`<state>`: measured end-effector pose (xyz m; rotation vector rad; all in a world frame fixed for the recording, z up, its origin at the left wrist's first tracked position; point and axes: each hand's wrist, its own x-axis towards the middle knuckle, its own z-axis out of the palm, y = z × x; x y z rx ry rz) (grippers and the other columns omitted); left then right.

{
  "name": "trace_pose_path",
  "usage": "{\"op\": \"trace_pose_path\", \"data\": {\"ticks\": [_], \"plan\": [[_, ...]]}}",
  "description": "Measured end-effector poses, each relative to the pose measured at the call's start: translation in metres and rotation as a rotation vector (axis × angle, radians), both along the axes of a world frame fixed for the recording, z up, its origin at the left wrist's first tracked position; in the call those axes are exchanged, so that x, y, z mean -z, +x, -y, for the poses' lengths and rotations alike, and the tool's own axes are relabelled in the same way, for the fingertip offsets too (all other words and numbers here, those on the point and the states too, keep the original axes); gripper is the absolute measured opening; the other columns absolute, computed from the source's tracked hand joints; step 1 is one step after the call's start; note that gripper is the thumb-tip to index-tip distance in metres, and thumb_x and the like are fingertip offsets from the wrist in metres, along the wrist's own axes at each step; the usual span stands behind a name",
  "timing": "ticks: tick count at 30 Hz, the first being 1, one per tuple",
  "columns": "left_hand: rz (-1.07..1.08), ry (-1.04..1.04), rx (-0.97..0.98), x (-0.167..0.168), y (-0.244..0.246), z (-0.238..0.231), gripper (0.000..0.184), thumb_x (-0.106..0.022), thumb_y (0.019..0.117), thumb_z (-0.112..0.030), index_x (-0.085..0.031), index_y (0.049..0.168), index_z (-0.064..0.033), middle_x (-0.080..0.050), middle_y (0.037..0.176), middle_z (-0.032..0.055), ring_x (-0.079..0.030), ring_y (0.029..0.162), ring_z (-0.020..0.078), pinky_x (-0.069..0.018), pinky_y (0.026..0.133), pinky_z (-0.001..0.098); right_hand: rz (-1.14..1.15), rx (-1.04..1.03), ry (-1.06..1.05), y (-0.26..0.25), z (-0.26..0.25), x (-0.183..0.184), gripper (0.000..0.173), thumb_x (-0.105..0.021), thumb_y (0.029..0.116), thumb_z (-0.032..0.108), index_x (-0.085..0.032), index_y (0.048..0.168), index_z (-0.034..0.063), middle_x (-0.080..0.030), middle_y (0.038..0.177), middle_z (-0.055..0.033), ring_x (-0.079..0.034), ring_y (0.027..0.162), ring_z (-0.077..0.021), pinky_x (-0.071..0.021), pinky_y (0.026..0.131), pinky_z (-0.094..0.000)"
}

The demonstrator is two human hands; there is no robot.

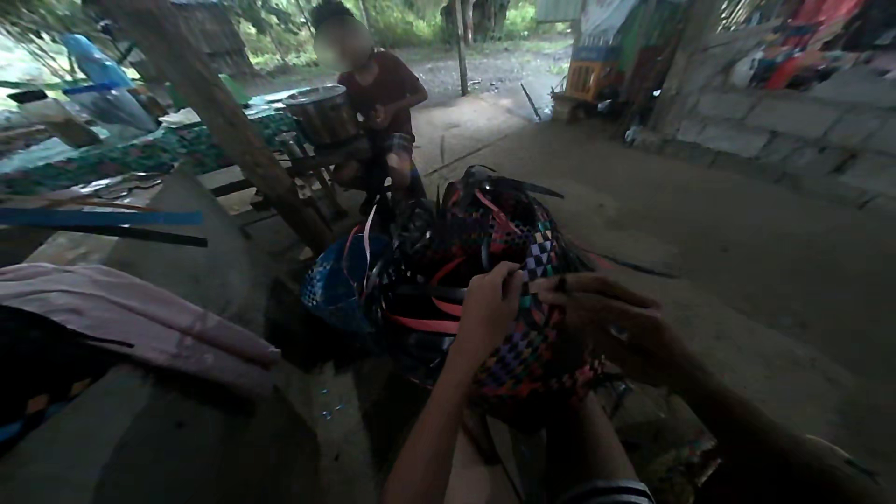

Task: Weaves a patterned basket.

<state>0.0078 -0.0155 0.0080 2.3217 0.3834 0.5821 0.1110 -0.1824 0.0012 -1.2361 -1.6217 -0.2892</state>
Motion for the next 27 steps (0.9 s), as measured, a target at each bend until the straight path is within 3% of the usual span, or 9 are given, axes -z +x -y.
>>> {"op": "trace_pose_path", "data": {"ticks": [2, 4, 6, 10, 13, 16, 22, 25, 27], "plan": [[-0.004, -0.044, 0.026, 0.000, -0.002, -0.001, 0.028, -0.050, 0.1064, -0.011, -0.067, 0.118, 0.0066, -0.069, 0.093, 0.0160, -0.063, 0.080, 0.0161, -0.0516, 0.076, 0.0297, 0.048, 0.236, -0.023, 0.006, -0.015, 0.006, 0.027, -0.056, 0.0991, 0.004, -0.073, 0.120, 0.0032, -0.070, 0.116, -0.0141, -0.066, 0.099, -0.0150, -0.0530, 0.089, -0.0224], [0.052, -0.067, 0.065, 0.006, -0.002, -0.005, 0.025, -0.051, 0.1049, -0.009, -0.068, 0.116, 0.0059, -0.068, 0.088, 0.0124, -0.060, 0.074, 0.0104, -0.0503, 0.071, 0.0251, -0.169, 0.190, -0.261, 0.006, -0.025, 0.004, 0.024, -0.053, 0.1029, 0.011, -0.066, 0.123, 0.0043, -0.060, 0.116, -0.0097, -0.061, 0.097, -0.0097, -0.0517, 0.083, -0.0203], [0.041, -0.081, 0.096, 0.006, -0.002, -0.009, 0.026, -0.052, 0.1037, -0.006, -0.067, 0.121, 0.0067, -0.070, 0.095, 0.0154, -0.063, 0.079, 0.0131, -0.0521, 0.076, 0.0280, 0.046, 0.147, -0.237, 0.006, -0.031, 0.005, 0.027, -0.054, 0.0983, -0.002, -0.073, 0.118, -0.0013, -0.066, 0.111, -0.0198, -0.067, 0.098, -0.0210, -0.0555, 0.087, -0.0252], [-0.039, -0.137, 0.107, 0.003, -0.001, -0.012, 0.031, -0.049, 0.1072, -0.013, -0.065, 0.127, 0.0037, -0.069, 0.096, 0.0121, -0.061, 0.080, 0.0095, -0.0503, 0.076, 0.0255, 0.385, 0.025, -0.197, 0.002, -0.031, -0.002, 0.024, -0.056, 0.0897, -0.012, -0.070, 0.108, -0.0033, -0.072, 0.098, -0.0185, -0.072, 0.093, -0.0313, -0.0583, 0.086, -0.0356], [-0.040, -0.144, 0.120, 0.002, 0.000, -0.012, 0.031, -0.049, 0.1072, -0.014, -0.065, 0.127, 0.0029, -0.070, 0.101, 0.0131, -0.064, 0.086, 0.0112, -0.0517, 0.082, 0.0275, 0.521, 0.022, -0.212, 0.008, -0.037, -0.001, 0.019, -0.058, 0.0896, -0.011, -0.069, 0.101, -0.0003, -0.071, 0.099, -0.0157, -0.070, 0.093, -0.0300, -0.0581, 0.084, -0.0360], [-0.043, -0.136, 0.126, 0.002, -0.002, -0.013, 0.031, -0.049, 0.1073, -0.012, -0.065, 0.129, 0.0032, -0.071, 0.103, 0.0137, -0.064, 0.085, 0.0100, -0.0517, 0.080, 0.0252, 0.586, 0.058, -0.298, 0.020, -0.039, 0.003, 0.016, -0.062, 0.0858, -0.012, -0.070, 0.096, -0.0027, -0.069, 0.104, -0.0207, -0.069, 0.093, -0.0347, -0.0589, 0.082, -0.0405], [-0.023, -0.174, 0.150, 0.003, 0.000, -0.012, 0.031, -0.049, 0.1066, -0.012, -0.065, 0.128, 0.0033, -0.068, 0.095, 0.0098, -0.058, 0.079, 0.0046, -0.0480, 0.075, 0.0206, 0.619, 0.047, -0.311, 0.004, -0.032, -0.006, 0.016, -0.060, 0.0887, -0.010, -0.069, 0.100, -0.0034, -0.069, 0.100, -0.0183, -0.069, 0.089, -0.0325, -0.0590, 0.077, -0.0380], [-0.003, -0.151, 0.170, 0.005, -0.002, -0.012, 0.030, -0.050, 0.1063, -0.010, -0.065, 0.127, 0.0043, -0.070, 0.099, 0.0120, -0.062, 0.081, 0.0067, -0.0505, 0.077, 0.0225, 0.515, 0.094, -0.413, 0.010, -0.032, -0.003, 0.016, -0.059, 0.0895, -0.012, -0.068, 0.101, -0.0068, -0.068, 0.112, -0.0235, -0.069, 0.101, -0.0392, -0.0575, 0.086, -0.0484], [0.053, -0.131, 0.166, 0.012, -0.002, -0.014, 0.028, -0.051, 0.1060, -0.011, -0.067, 0.122, 0.0046, -0.070, 0.094, 0.0095, -0.060, 0.077, 0.0039, -0.0492, 0.074, 0.0196, 0.494, 0.179, -0.412, 0.015, -0.033, 0.001, 0.017, -0.058, 0.0931, -0.008, -0.067, 0.107, -0.0093, -0.068, 0.111, -0.0250, -0.069, 0.097, -0.0399, -0.0580, 0.082, -0.0477]]}}
